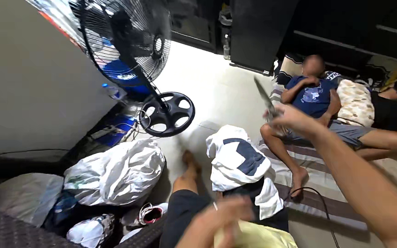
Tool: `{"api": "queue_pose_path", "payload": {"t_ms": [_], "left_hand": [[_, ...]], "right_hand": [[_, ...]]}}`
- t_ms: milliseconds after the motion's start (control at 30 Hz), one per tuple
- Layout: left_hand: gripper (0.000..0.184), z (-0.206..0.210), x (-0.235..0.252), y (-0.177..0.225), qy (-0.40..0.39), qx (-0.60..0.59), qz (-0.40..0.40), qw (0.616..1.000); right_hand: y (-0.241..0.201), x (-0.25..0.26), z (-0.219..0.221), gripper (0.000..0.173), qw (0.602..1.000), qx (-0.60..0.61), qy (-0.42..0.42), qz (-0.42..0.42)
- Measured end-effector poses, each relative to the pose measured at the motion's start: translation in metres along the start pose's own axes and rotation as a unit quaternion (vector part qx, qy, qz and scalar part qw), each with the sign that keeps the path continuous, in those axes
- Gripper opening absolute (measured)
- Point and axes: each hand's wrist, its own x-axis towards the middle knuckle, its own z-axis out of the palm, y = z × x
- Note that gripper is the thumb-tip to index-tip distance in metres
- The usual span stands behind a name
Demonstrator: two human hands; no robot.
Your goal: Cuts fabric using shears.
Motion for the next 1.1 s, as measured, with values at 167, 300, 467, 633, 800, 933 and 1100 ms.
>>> {"api": "queue_pose_path", "payload": {"t_ms": [167,300,467,633,800,933,1100], "left_hand": [[0.055,0.010,0.043,-0.146,0.031,0.165,-0.201,0.965],[0.019,-0.008,0.058,-0.159,0.024,0.147,-0.204,0.967],[0.020,-0.072,0.088,-0.118,0.113,0.147,-0.226,0.956],[0.014,-0.132,0.126,-0.075,0.212,0.171,-0.216,0.938],[0.014,-0.174,0.152,-0.054,0.295,0.218,-0.155,0.917],[0.018,-0.185,0.148,-0.040,0.364,0.232,-0.092,0.897],[0.013,-0.144,0.082,-0.051,0.275,0.114,-0.029,0.954]], "right_hand": [[0.120,-0.083,0.080,0.046,0.983,0.040,0.042,0.173],[0.155,-0.111,0.130,0.055,0.945,0.146,0.132,0.262],[0.144,-0.090,0.151,0.031,0.950,0.134,0.142,0.243],[0.113,-0.050,0.091,0.036,0.955,0.177,0.127,0.203],[0.049,-0.028,-0.001,0.029,0.927,0.252,0.253,0.116],[0.012,-0.040,-0.049,0.030,0.928,0.197,0.313,0.033],[0.048,-0.088,-0.075,0.038,0.948,0.075,0.307,-0.041]]}}
